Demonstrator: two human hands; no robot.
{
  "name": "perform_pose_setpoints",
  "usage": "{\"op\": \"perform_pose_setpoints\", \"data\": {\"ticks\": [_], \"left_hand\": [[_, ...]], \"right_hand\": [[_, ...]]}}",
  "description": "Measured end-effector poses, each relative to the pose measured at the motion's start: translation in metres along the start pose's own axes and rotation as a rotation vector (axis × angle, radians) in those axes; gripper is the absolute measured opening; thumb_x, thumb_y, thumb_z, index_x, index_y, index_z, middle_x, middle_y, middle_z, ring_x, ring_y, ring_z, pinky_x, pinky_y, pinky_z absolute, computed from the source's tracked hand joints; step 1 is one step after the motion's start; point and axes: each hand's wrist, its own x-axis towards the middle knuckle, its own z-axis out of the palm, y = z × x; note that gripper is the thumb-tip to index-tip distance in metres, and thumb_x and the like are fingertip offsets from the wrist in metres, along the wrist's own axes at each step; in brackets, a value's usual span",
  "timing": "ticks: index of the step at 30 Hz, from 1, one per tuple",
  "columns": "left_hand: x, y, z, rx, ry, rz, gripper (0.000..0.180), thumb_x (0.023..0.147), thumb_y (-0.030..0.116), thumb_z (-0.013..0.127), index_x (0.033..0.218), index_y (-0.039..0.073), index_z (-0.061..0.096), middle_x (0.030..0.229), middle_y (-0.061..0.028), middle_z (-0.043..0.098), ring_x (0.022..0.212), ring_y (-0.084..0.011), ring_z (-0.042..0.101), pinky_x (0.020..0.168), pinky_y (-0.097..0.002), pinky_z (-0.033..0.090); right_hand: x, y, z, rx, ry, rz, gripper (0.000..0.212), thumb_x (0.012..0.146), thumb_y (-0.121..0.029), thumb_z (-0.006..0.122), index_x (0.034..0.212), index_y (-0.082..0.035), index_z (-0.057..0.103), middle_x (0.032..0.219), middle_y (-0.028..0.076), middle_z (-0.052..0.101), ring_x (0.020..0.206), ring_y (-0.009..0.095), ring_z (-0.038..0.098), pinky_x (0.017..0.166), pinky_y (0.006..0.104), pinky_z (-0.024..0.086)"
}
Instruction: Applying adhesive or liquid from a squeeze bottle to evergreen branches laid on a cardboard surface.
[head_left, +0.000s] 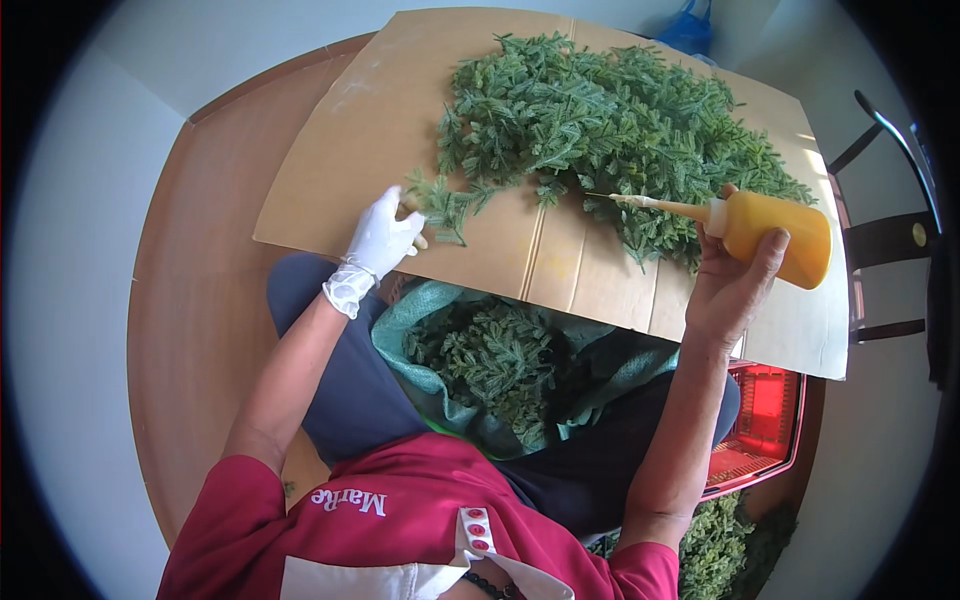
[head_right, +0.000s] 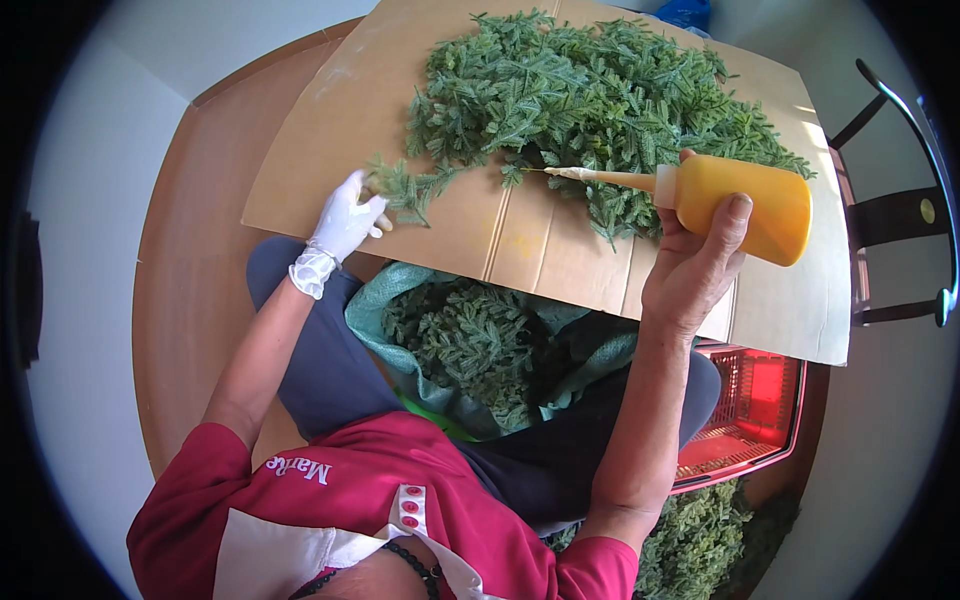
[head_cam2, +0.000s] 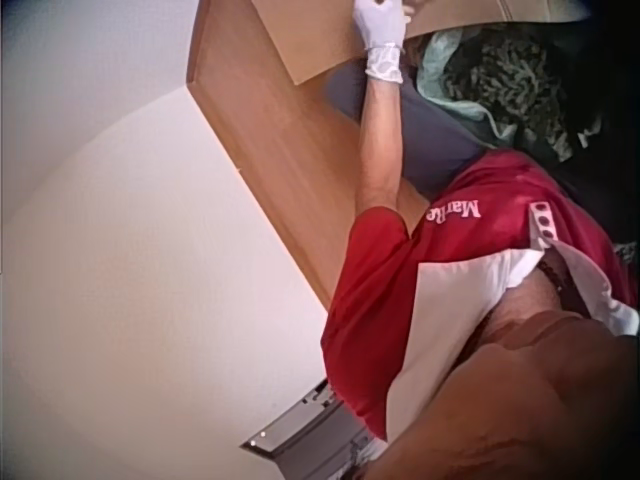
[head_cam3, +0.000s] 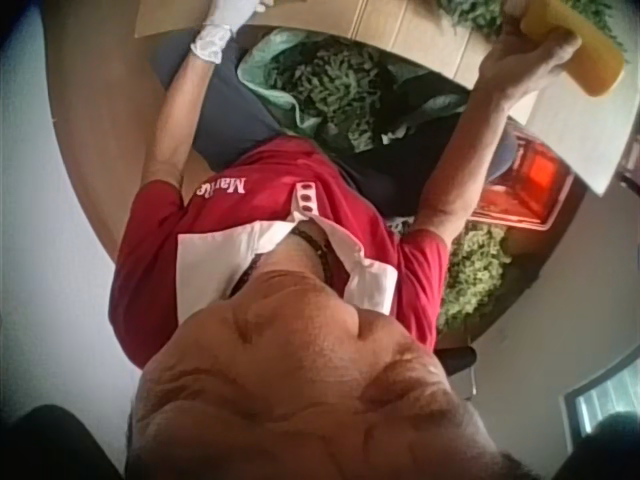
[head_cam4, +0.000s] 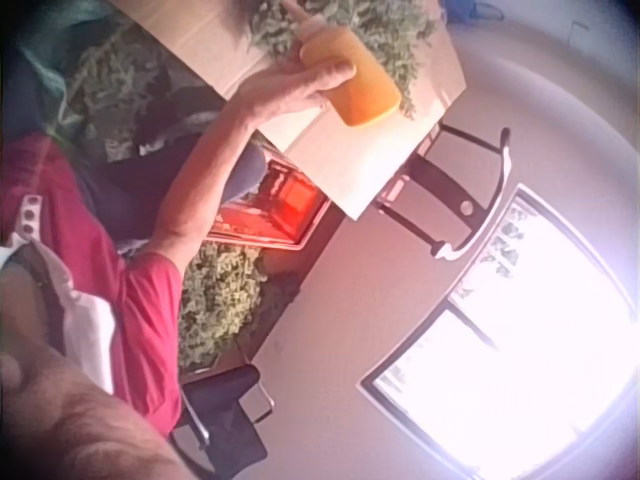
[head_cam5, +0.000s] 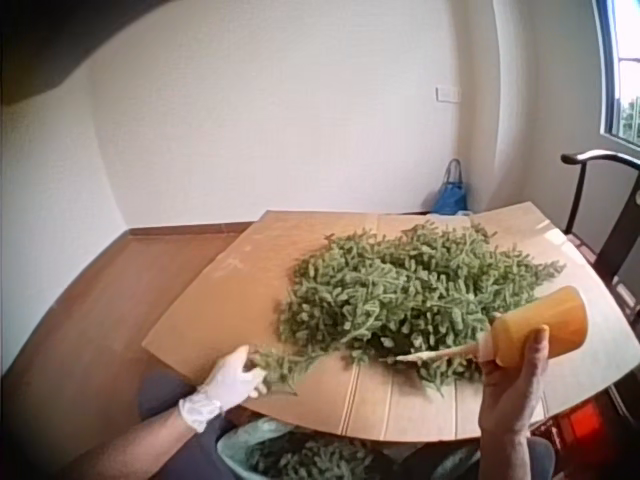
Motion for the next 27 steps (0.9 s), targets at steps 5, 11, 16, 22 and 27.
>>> {"op": "perform_pose_setpoints", "data": {"ticks": [5, 11, 16, 22, 27], "left_hand": [[-0.003, 0.021, -0.013, 0.649, 0.303, 0.538, 0.042, 0.08, 0.003, 0.063, 0.12, 0.011, 0.053, 0.123, -0.0113, 0.058, 0.121, -0.0282, 0.055, 0.098, -0.0445, 0.048], [0.007, 0.003, -0.028, 0.995, 0.121, 0.961, 0.06, 0.073, 0.001, 0.064, 0.131, 0.013, 0.055, 0.139, -0.0064, 0.052, 0.14, -0.028, 0.035, 0.113, -0.0473, 0.031], [0.013, -0.001, -0.028, 1.077, -0.043, 0.872, 0.052, 0.076, 0.003, 0.064, 0.128, 0.012, 0.062, 0.142, -0.0069, 0.051, 0.14, -0.0286, 0.037, 0.112, -0.0403, 0.033], [0.026, 0.008, -0.021, 0.357, 0.107, 0.677, 0.035, 0.082, 0.004, 0.064, 0.116, 0.004, 0.068, 0.124, -0.007, 0.064, 0.118, -0.0286, 0.058, 0.101, -0.0349, 0.046], [0.035, 0.033, -0.029, -0.222, 0.105, 0.549, 0.03, 0.085, 0.006, 0.064, 0.115, 0.001, 0.067, 0.109, -0.0072, 0.07, 0.092, -0.0259, 0.066, 0.083, -0.029, 0.052]], "right_hand": [[0.0, 0.001, -0.001, 0.016, 0.016, 0.017, 0.053, 0.1, -0.041, 0.054, 0.134, -0.002, 0.041, 0.122, 0.026, 0.06, 0.104, 0.026, 0.065, 0.083, 0.0317, 0.059], [0.001, 0.004, 0.0, 0.056, 0.034, 0.051, 0.053, 0.1, -0.041, 0.055, 0.131, 0.0, 0.042, 0.118, 0.025, 0.062, 0.102, 0.026, 0.066, 0.083, 0.0309, 0.059], [0.001, 0.007, 0.0, 0.061, 0.058, 0.081, 0.052, 0.1, -0.041, 0.054, 0.129, 0.001, 0.043, 0.117, 0.024, 0.063, 0.1, 0.026, 0.066, 0.082, 0.0306, 0.058], [0.0, 0.011, 0.001, 0.04, 0.025, 0.1, 0.053, 0.1, -0.042, 0.054, 0.128, 0.002, 0.043, 0.116, 0.024, 0.063, 0.098, 0.025, 0.066, 0.082, 0.0305, 0.058], [-0.001, 0.01, 0.001, 0.042, 0.047, 0.112, 0.054, 0.1, -0.042, 0.053, 0.128, 0.002, 0.044, 0.116, 0.025, 0.063, 0.096, 0.025, 0.067, 0.081, 0.03, 0.058]]}}
